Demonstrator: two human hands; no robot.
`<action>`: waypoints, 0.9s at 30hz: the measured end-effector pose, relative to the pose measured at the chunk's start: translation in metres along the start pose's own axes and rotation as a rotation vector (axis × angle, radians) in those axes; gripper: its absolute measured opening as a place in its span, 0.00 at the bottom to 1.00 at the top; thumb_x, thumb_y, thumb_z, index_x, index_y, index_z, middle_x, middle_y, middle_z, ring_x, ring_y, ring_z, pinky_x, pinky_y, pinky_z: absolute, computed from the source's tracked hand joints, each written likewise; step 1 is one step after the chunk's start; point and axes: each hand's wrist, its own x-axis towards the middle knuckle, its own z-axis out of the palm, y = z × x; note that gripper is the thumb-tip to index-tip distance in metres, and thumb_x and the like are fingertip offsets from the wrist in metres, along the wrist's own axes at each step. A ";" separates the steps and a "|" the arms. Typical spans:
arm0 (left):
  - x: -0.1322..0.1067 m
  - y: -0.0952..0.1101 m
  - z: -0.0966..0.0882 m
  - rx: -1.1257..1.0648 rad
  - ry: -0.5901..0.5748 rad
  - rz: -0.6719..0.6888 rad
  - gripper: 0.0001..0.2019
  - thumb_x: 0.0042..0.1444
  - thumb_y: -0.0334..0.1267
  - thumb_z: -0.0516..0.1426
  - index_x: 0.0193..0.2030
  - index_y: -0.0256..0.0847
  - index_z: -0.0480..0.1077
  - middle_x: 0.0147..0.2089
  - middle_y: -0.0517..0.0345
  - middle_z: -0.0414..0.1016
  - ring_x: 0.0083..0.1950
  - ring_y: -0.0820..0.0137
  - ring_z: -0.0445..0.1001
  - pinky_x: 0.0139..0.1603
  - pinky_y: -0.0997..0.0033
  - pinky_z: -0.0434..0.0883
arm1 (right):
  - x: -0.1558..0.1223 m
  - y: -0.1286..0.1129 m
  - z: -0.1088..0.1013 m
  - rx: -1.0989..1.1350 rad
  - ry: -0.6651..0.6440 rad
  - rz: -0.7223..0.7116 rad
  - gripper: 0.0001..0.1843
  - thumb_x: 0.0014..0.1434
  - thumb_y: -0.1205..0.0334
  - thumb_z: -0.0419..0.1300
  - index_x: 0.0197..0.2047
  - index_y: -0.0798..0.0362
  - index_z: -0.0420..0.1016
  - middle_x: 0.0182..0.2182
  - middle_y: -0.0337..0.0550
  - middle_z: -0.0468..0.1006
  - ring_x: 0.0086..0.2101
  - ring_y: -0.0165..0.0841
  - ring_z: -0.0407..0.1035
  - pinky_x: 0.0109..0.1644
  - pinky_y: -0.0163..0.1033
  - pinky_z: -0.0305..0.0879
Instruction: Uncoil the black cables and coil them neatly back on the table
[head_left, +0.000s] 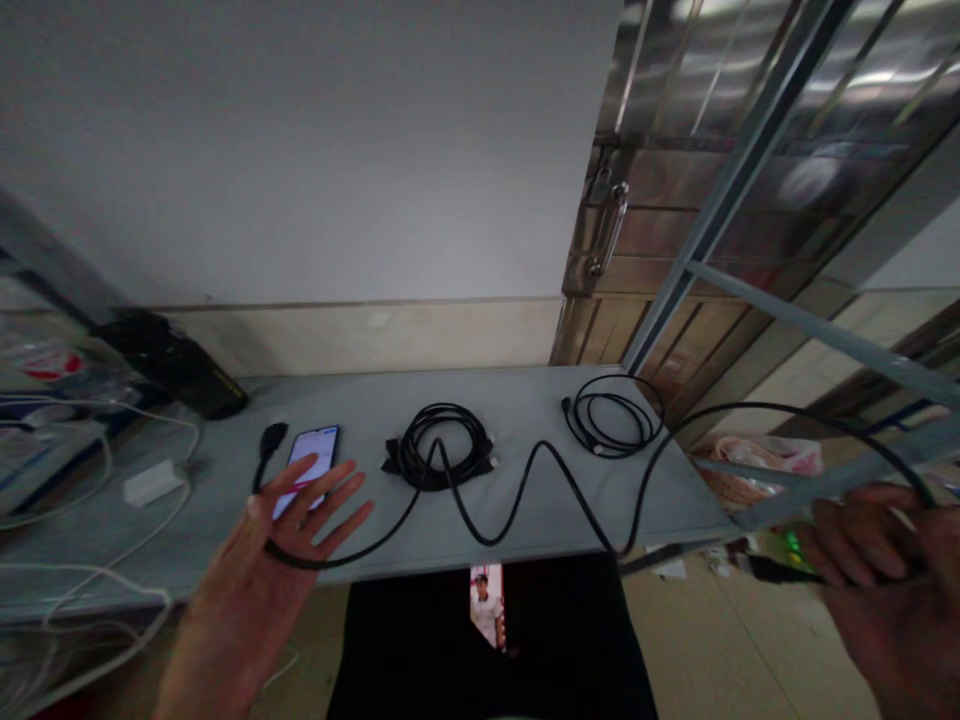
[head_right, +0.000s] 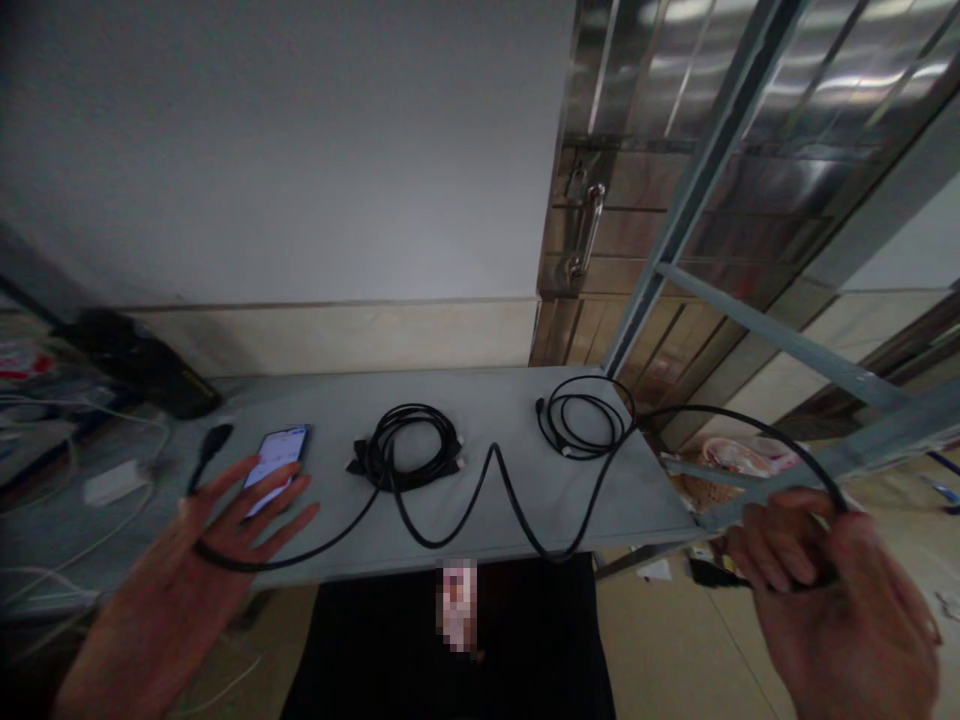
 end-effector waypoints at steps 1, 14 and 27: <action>-0.006 -0.009 0.004 -0.016 -0.019 -0.046 0.28 0.65 0.61 0.69 0.66 0.50 0.81 0.71 0.45 0.83 0.77 0.37 0.75 0.70 0.27 0.80 | -0.006 0.001 0.020 0.012 -0.017 -0.023 0.20 0.69 0.36 0.69 0.39 0.43 0.82 0.25 0.35 0.52 0.25 0.33 0.49 0.26 0.47 0.43; -0.046 -0.093 0.016 -0.247 -0.206 -0.465 0.21 0.71 0.58 0.67 0.60 0.48 0.86 0.70 0.45 0.84 0.79 0.40 0.74 0.79 0.35 0.72 | -0.068 0.024 0.160 -0.053 -1.067 -0.235 0.21 0.84 0.47 0.55 0.60 0.48 0.85 0.35 0.44 0.80 0.38 0.35 0.76 0.45 0.41 0.73; -0.060 -0.097 0.066 -0.384 -0.264 -0.532 0.19 0.64 0.49 0.75 0.58 0.44 0.87 0.59 0.45 0.88 0.64 0.50 0.85 0.67 0.53 0.82 | -0.090 0.088 0.169 -0.848 -1.159 -0.367 0.18 0.81 0.67 0.55 0.68 0.46 0.77 0.59 0.48 0.84 0.58 0.45 0.81 0.65 0.51 0.79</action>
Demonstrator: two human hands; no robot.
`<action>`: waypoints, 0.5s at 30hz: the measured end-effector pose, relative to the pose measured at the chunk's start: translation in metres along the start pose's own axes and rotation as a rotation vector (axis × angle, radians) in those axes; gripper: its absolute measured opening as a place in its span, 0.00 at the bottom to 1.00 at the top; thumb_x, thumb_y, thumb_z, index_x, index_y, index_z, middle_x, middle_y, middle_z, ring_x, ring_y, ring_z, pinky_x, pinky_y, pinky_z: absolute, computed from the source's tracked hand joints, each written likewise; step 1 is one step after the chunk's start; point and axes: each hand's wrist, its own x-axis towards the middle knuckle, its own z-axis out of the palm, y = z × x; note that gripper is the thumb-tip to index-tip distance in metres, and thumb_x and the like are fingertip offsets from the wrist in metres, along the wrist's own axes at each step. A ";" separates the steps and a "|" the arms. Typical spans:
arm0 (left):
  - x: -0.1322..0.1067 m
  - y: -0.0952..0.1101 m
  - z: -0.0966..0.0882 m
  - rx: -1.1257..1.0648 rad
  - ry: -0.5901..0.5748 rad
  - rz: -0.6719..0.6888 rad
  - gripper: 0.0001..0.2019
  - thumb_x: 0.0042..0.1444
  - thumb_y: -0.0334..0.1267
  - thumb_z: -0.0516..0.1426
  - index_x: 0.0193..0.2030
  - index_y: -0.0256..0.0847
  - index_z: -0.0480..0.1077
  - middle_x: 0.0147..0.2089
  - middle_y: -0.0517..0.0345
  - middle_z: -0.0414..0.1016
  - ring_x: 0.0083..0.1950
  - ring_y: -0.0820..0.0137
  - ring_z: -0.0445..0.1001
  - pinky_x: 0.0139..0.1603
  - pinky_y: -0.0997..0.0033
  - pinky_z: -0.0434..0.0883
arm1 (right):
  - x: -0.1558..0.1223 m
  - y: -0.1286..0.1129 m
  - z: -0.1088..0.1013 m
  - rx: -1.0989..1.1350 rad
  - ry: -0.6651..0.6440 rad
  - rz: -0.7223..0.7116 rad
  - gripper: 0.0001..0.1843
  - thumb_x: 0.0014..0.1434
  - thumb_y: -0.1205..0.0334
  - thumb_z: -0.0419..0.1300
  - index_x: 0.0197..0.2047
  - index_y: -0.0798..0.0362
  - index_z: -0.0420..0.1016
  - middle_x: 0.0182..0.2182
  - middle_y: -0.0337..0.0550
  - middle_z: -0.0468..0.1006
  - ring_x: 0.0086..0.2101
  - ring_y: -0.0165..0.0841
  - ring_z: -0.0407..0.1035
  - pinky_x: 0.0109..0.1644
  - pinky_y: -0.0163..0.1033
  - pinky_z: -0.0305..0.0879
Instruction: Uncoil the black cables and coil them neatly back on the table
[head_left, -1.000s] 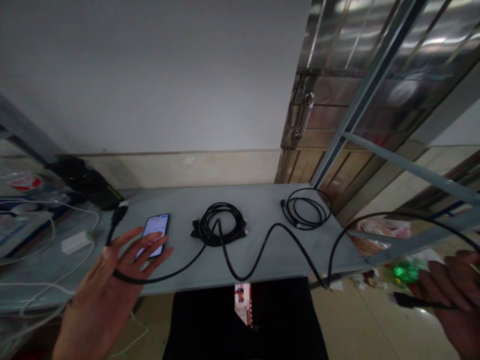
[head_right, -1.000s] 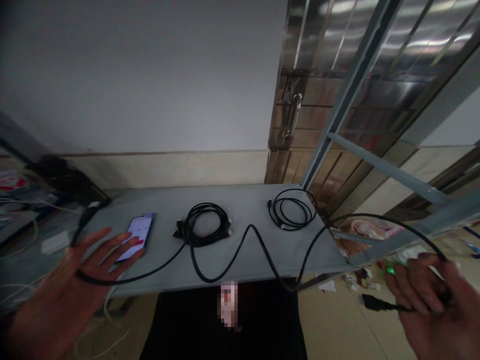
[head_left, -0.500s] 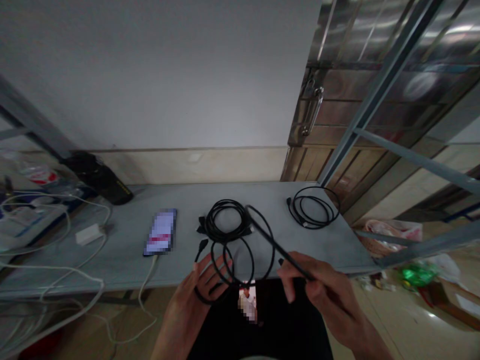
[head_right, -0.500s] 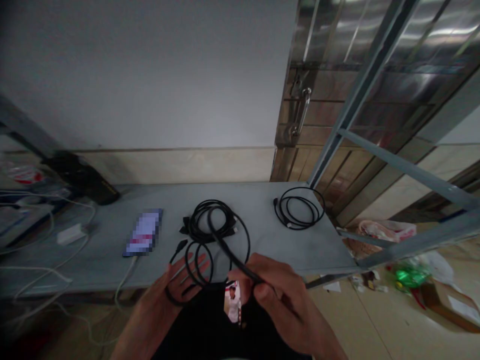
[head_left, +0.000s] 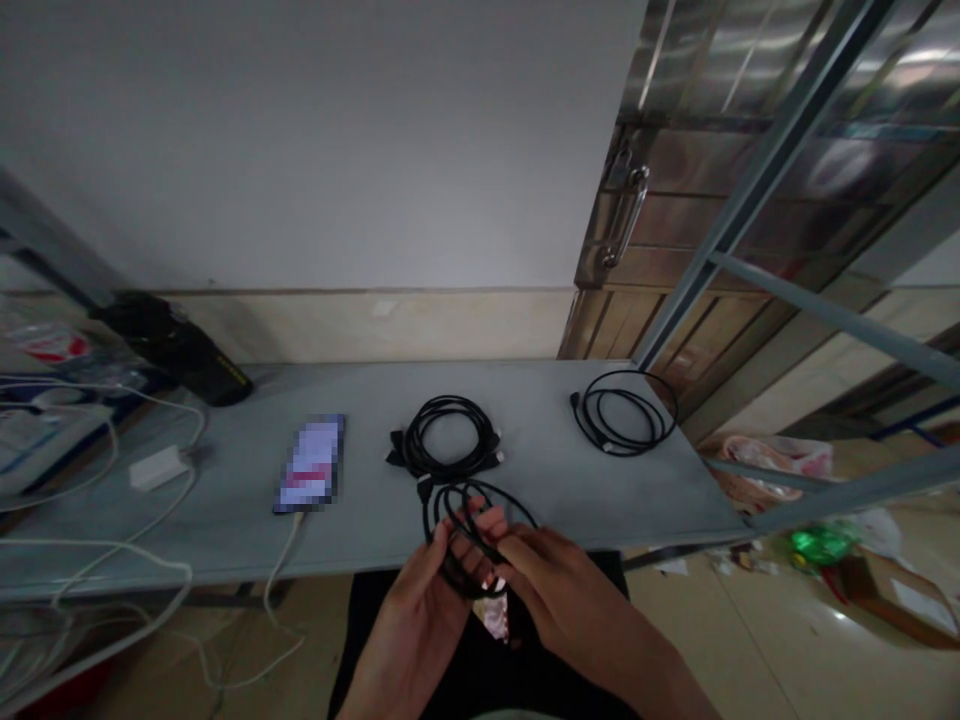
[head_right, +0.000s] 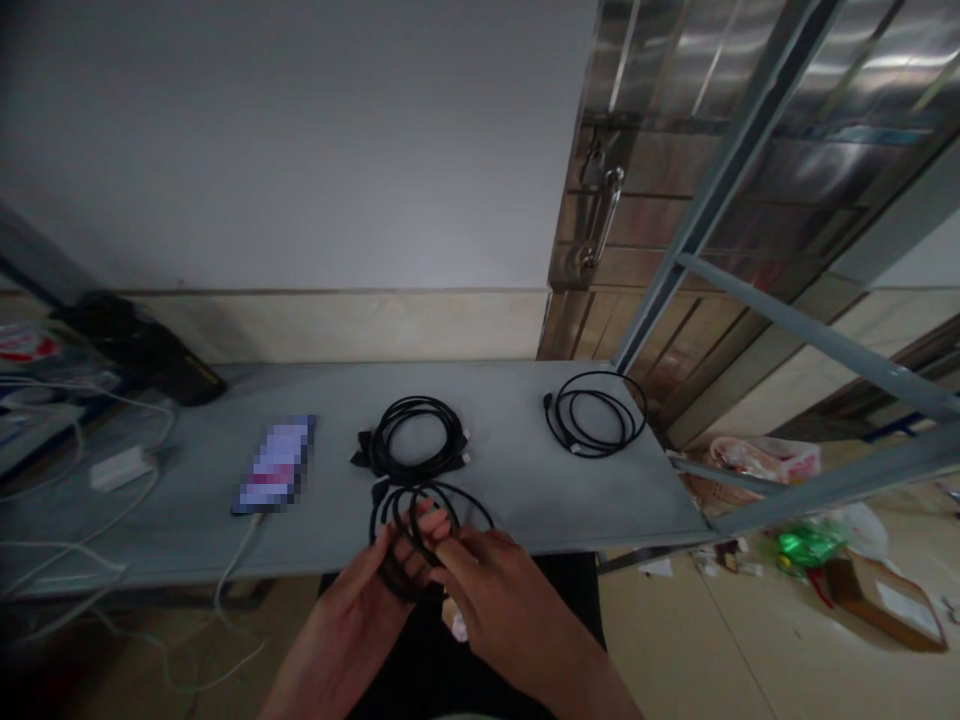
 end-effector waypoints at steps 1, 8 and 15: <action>0.000 -0.001 0.002 0.012 -0.003 0.006 0.19 0.64 0.49 0.76 0.57 0.45 0.87 0.57 0.47 0.89 0.63 0.51 0.85 0.67 0.53 0.82 | 0.000 0.001 0.008 0.004 -0.006 0.007 0.21 0.80 0.67 0.55 0.71 0.47 0.75 0.60 0.49 0.85 0.58 0.45 0.82 0.64 0.51 0.80; -0.008 0.016 -0.001 0.089 -0.043 0.025 0.19 0.66 0.53 0.73 0.57 0.44 0.86 0.28 0.64 0.68 0.31 0.70 0.73 0.57 0.59 0.83 | 0.007 -0.008 0.036 0.109 -0.062 -0.056 0.19 0.81 0.51 0.63 0.66 0.51 0.78 0.59 0.50 0.87 0.58 0.42 0.83 0.64 0.43 0.78; 0.018 0.057 0.007 0.337 -0.034 0.145 0.32 0.67 0.69 0.67 0.59 0.41 0.82 0.25 0.71 0.55 0.27 0.72 0.65 0.42 0.65 0.78 | 0.059 0.027 0.020 -0.279 0.042 -0.344 0.20 0.78 0.42 0.64 0.49 0.51 0.82 0.40 0.45 0.87 0.44 0.40 0.83 0.61 0.48 0.77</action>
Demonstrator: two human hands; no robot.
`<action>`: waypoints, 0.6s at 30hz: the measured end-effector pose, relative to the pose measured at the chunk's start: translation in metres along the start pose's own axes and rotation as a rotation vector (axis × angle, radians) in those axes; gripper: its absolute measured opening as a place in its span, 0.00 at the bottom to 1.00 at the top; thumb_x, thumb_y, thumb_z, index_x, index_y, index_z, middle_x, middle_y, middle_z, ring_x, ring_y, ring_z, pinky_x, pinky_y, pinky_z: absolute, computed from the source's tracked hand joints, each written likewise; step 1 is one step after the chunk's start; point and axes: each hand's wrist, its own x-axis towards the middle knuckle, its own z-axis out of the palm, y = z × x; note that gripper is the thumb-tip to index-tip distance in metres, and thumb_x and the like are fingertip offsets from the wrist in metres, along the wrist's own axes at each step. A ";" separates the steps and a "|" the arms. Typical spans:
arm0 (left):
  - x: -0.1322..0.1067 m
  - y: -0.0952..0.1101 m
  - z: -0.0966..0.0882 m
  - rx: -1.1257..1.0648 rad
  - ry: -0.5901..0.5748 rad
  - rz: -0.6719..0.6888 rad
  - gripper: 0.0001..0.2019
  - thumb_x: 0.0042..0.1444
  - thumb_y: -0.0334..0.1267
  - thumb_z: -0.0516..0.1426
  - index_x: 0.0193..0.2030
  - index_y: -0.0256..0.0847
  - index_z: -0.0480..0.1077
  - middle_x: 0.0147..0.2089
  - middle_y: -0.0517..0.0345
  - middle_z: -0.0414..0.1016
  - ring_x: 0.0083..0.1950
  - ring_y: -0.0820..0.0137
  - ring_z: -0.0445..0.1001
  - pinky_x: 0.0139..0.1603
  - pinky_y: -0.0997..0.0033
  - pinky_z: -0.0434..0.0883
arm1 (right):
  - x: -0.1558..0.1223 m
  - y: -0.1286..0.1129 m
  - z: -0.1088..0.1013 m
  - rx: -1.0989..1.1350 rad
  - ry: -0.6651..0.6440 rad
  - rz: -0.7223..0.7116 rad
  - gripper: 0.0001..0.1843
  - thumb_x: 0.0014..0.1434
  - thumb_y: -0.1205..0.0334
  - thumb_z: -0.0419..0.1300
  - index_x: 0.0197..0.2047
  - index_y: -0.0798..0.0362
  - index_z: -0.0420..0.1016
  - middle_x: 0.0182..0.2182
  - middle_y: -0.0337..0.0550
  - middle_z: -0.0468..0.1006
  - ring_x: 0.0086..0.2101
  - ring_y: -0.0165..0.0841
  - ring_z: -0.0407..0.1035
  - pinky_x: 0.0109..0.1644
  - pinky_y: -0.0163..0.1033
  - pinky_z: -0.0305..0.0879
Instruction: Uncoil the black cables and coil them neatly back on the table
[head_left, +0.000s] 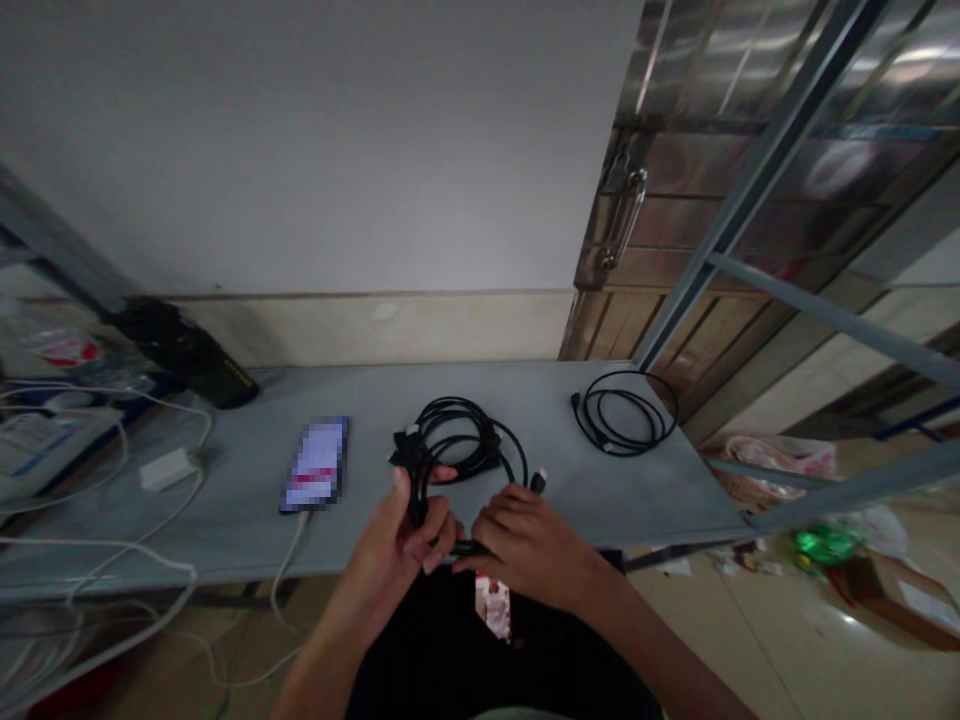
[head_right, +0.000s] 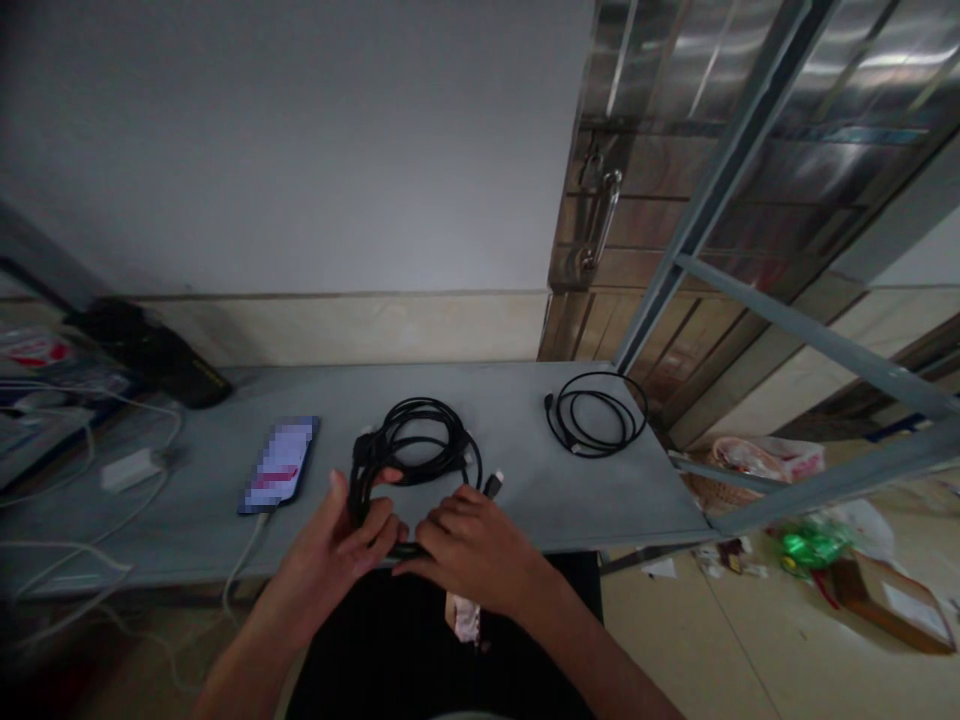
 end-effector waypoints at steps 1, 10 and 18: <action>0.014 0.005 -0.003 0.077 0.011 0.087 0.31 0.66 0.67 0.69 0.58 0.40 0.82 0.25 0.72 0.55 0.26 0.74 0.64 0.41 0.66 0.76 | 0.008 0.012 -0.001 -0.065 0.028 -0.012 0.17 0.78 0.44 0.65 0.47 0.50 0.82 0.41 0.46 0.86 0.47 0.41 0.82 0.64 0.49 0.76; 0.133 0.006 -0.079 0.874 0.465 0.647 0.29 0.63 0.56 0.68 0.63 0.41 0.71 0.42 0.54 0.80 0.42 0.58 0.81 0.48 0.56 0.78 | 0.055 0.096 0.045 -0.111 0.123 0.110 0.12 0.73 0.71 0.68 0.58 0.53 0.81 0.67 0.55 0.79 0.75 0.48 0.66 0.78 0.59 0.68; 0.134 -0.021 -0.098 1.231 0.539 0.854 0.36 0.72 0.52 0.63 0.79 0.37 0.63 0.73 0.29 0.71 0.76 0.40 0.70 0.79 0.30 0.64 | 0.042 0.100 0.079 0.051 0.159 0.206 0.20 0.74 0.75 0.63 0.64 0.50 0.81 0.69 0.53 0.78 0.78 0.44 0.62 0.81 0.58 0.67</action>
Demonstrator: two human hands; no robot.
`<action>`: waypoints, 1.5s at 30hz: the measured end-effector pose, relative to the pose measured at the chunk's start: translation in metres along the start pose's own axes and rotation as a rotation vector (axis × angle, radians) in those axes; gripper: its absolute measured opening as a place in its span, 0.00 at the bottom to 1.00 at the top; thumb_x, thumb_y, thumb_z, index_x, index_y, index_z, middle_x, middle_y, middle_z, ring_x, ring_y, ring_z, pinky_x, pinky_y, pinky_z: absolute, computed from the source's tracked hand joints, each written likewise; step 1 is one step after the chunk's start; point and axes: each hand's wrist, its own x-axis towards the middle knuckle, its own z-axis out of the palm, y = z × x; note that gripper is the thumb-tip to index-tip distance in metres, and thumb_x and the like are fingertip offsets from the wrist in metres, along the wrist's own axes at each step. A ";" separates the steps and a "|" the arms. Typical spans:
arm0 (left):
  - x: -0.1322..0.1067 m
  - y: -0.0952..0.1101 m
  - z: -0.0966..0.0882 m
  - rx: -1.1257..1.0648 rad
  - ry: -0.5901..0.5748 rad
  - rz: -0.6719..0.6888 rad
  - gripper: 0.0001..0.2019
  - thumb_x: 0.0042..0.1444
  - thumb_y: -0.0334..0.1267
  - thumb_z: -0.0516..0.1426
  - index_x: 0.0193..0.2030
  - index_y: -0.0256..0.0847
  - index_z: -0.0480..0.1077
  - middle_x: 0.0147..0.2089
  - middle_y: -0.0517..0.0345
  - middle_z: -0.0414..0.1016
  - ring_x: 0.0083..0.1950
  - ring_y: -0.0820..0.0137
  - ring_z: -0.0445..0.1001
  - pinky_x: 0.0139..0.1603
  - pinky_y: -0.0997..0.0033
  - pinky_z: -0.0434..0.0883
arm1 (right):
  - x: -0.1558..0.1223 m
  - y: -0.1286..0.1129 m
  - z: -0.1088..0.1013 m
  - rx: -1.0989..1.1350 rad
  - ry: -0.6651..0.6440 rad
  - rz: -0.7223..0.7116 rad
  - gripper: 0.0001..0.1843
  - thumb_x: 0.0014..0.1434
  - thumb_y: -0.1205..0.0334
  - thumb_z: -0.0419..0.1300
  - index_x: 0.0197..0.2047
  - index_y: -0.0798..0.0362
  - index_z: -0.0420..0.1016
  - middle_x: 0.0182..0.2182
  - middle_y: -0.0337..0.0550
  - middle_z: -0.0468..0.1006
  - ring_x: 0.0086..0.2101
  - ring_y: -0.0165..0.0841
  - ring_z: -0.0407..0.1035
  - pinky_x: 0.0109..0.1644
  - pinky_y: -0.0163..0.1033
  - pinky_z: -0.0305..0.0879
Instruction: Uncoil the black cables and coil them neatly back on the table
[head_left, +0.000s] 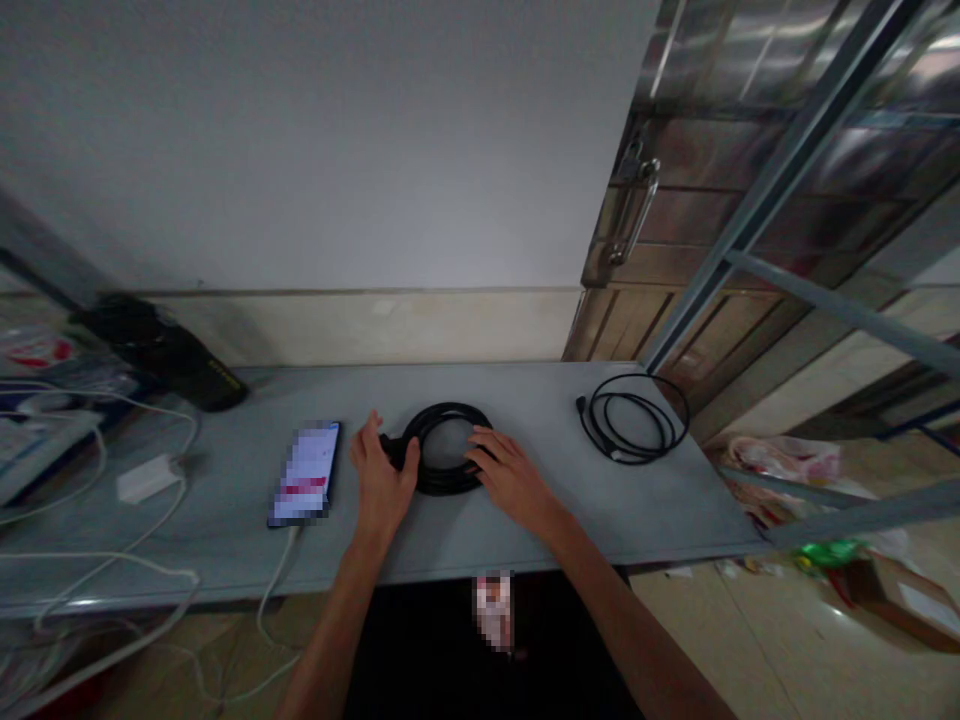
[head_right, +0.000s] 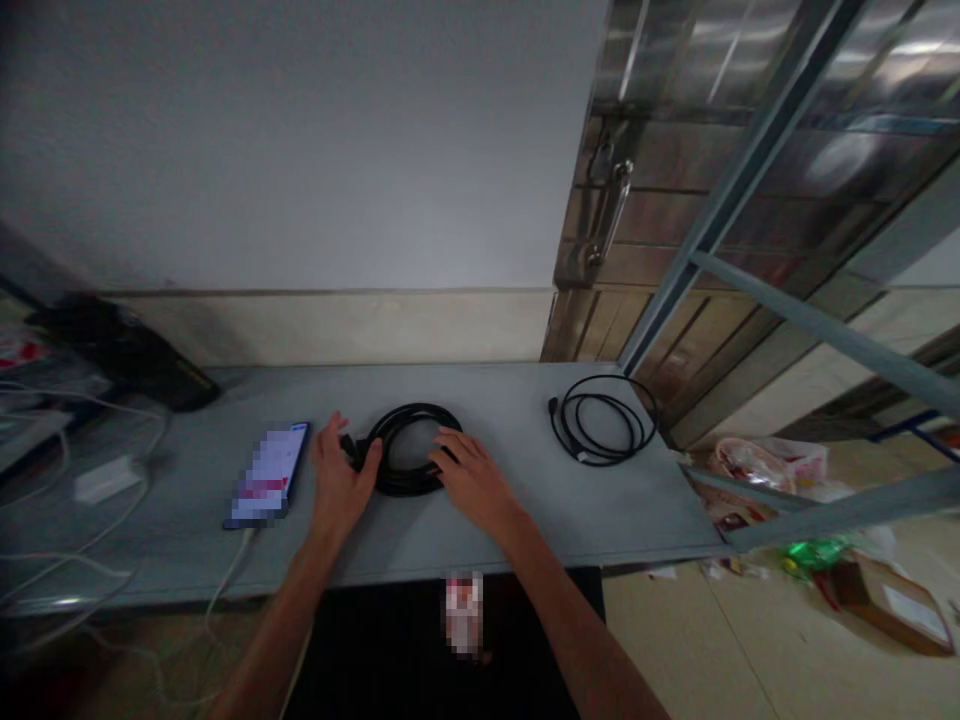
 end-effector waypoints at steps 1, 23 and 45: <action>0.000 0.004 0.000 0.048 0.007 0.064 0.33 0.73 0.50 0.62 0.79 0.38 0.66 0.78 0.29 0.67 0.80 0.39 0.65 0.81 0.27 0.60 | 0.000 0.000 -0.001 0.009 -0.005 0.012 0.21 0.74 0.75 0.63 0.65 0.49 0.81 0.69 0.53 0.78 0.78 0.45 0.62 0.81 0.59 0.67; -0.006 0.015 0.002 -0.033 -0.456 0.428 0.15 0.68 0.54 0.71 0.52 0.48 0.87 0.45 0.51 0.87 0.49 0.53 0.84 0.63 0.46 0.75 | 0.002 0.000 -0.003 0.176 0.218 0.377 0.33 0.63 0.65 0.74 0.67 0.48 0.68 0.66 0.53 0.73 0.66 0.48 0.70 0.75 0.58 0.71; 0.006 0.018 0.023 0.187 -0.636 0.539 0.21 0.76 0.55 0.63 0.62 0.42 0.82 0.55 0.46 0.84 0.58 0.50 0.79 0.67 0.45 0.71 | -0.150 0.115 -0.103 -0.440 0.283 0.476 0.30 0.79 0.32 0.55 0.55 0.52 0.77 0.46 0.55 0.83 0.49 0.52 0.75 0.59 0.56 0.71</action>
